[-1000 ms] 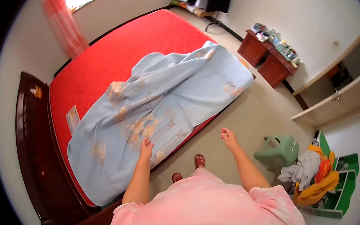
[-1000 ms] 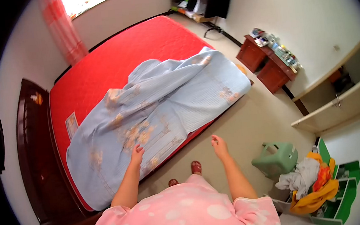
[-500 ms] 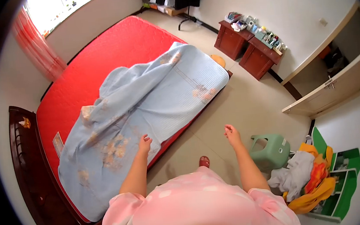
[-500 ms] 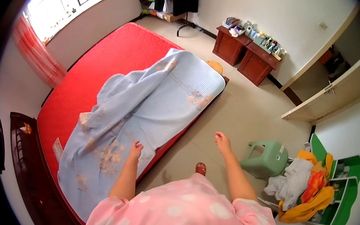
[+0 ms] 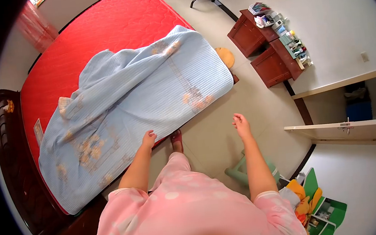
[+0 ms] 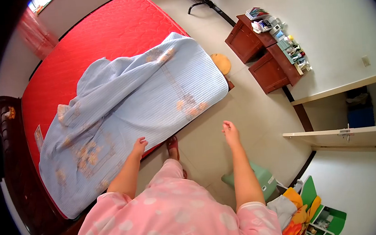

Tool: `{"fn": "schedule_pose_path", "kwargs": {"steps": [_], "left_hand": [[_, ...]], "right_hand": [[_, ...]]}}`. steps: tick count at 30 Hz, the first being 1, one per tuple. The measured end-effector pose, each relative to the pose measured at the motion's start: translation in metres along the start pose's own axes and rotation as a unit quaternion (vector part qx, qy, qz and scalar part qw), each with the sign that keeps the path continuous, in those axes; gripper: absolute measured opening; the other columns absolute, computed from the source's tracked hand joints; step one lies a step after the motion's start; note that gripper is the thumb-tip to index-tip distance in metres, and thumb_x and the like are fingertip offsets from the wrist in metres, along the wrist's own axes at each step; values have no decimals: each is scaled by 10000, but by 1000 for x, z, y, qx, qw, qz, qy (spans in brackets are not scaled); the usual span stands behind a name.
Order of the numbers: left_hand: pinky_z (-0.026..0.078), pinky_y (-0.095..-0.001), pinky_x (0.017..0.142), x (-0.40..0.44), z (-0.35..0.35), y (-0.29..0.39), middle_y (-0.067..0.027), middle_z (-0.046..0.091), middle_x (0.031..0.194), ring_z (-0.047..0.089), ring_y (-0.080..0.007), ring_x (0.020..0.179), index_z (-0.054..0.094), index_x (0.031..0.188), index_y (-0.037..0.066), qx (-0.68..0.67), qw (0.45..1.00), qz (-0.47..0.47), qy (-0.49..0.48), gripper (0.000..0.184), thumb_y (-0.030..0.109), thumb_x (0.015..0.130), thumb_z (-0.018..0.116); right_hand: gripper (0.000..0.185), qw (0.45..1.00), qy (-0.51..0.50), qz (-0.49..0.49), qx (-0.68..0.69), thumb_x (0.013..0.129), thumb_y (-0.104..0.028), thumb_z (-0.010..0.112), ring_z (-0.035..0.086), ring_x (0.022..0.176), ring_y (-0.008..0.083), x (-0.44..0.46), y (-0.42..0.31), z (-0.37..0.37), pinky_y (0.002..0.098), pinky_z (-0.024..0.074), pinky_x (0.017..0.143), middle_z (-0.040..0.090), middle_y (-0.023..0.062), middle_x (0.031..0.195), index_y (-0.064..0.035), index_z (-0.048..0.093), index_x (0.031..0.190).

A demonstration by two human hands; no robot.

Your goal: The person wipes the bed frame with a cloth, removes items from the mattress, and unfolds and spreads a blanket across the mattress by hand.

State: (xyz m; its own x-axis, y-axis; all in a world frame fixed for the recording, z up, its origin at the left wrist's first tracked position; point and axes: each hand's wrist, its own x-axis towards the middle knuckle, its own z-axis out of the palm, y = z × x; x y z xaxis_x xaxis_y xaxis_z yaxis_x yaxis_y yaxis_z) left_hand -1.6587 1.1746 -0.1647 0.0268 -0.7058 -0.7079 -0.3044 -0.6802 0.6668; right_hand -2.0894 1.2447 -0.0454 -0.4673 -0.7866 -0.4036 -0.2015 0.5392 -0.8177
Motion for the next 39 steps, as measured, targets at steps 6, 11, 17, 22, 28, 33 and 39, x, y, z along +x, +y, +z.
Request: {"fn": "schedule_pose_path", "kwargs": {"steps": [6,11,17,22,28,33,39], "left_hand": [[459,-306,722,95,43,45,-89,578,974,555,-191,853,498,1145,54,120,992,21,-31,401,125,763,598],[458,-326,759,130,70,106,-117,577,982,557,-222,871,522,1109,53,117,988,100,-25,370,145,761,607],[435,-351,824,168,104,110,-163,506,1115,528,-269,945,525,1119,83,177,983,47,20,392,163,750,628],[414,-362,869,184,156,93,-180,464,1169,500,-308,1009,522,1134,97,128,988,-57,62,415,147,738,639],[378,-383,932,213,271,72,-206,443,1191,442,-347,1100,487,1177,95,223,969,4,108,511,158,703,669],[346,-401,968,236,336,87,-236,264,1351,389,-393,1163,423,1256,189,258,962,-49,70,624,195,688,681],[331,-410,983,244,345,111,-240,208,1379,358,-404,1190,387,1289,217,240,960,-119,78,651,183,700,661]], "right_hand": [[262,999,-16,27,14,879,-162,488,567,724,90,95,-9,-3,205,440,591,588,37,925,-48,507,1114],[241,999,-15,19,-26,863,-163,504,570,646,98,174,-6,3,228,442,543,594,38,853,-40,537,1067],[254,993,-43,30,-110,822,-130,521,579,639,150,302,50,5,283,468,604,604,71,834,-25,538,1053],[288,972,-77,-36,-221,796,-128,555,573,638,144,426,130,0,273,462,575,573,60,827,-34,531,1067],[444,929,-105,-68,-348,708,-129,659,551,900,285,514,146,4,376,441,803,564,167,968,-8,497,1104],[430,919,-94,-48,-380,673,-142,708,579,861,288,538,158,14,381,465,760,585,171,898,-15,491,1022],[307,913,-208,52,-347,683,-154,695,575,705,320,558,173,-6,400,446,647,596,156,801,-31,491,877]]}}
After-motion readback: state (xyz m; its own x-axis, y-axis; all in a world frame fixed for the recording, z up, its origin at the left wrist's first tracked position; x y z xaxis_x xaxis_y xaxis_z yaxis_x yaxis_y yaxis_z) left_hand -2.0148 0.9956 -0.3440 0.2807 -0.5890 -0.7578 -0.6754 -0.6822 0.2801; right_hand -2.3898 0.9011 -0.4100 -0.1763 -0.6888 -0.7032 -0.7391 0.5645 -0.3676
